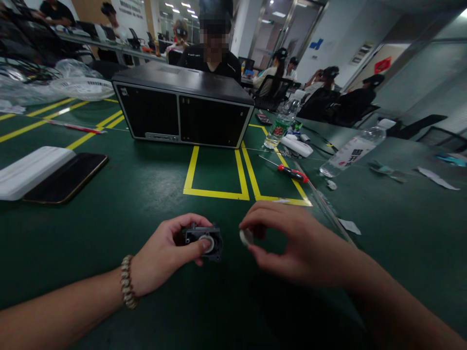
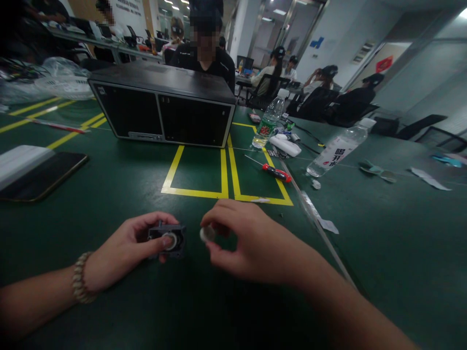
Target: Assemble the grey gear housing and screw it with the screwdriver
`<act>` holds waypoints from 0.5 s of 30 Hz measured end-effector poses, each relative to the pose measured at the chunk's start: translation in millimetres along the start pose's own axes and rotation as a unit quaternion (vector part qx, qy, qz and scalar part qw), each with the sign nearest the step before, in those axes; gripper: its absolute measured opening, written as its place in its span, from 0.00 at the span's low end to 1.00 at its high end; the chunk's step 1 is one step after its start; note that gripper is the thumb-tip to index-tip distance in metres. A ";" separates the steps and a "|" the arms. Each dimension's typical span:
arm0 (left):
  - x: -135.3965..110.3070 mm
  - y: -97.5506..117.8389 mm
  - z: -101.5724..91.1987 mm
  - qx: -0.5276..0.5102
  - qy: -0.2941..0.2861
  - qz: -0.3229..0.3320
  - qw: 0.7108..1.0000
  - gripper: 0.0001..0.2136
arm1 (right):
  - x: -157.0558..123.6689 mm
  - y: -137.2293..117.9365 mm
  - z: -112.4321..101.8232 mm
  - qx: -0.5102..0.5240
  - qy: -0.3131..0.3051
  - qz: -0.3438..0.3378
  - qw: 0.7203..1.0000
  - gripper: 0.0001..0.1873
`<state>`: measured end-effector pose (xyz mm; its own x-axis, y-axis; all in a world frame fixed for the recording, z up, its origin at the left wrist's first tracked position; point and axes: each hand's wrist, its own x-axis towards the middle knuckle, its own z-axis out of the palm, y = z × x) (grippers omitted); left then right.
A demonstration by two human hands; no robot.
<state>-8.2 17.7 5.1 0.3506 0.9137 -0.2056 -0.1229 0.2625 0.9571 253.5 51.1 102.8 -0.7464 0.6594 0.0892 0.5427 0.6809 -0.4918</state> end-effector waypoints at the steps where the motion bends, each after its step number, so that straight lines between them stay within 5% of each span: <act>1: 0.2 0.3 -0.1 0.003 -0.001 0.000 1.000 0.16 | 0.7 -9.9 4.9 0.008 0.015 -0.014 1.000 0.11; 8: 0.0 0.5 0.3 0.018 -0.004 0.014 1.000 0.16 | 0.1 -31.5 41.2 -0.029 0.052 -0.046 0.997 0.12; 15: -1.7 -4.3 2.4 0.025 -0.015 0.016 0.999 0.17 | 2.0 -32.5 53.3 -0.058 0.065 -0.062 0.994 0.12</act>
<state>-6.1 14.3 1.9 0.3757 0.9112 -0.1690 -0.0880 0.2166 0.9723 213.9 13.2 72.8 -0.7582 0.5985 0.2586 0.4957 0.7868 -0.3676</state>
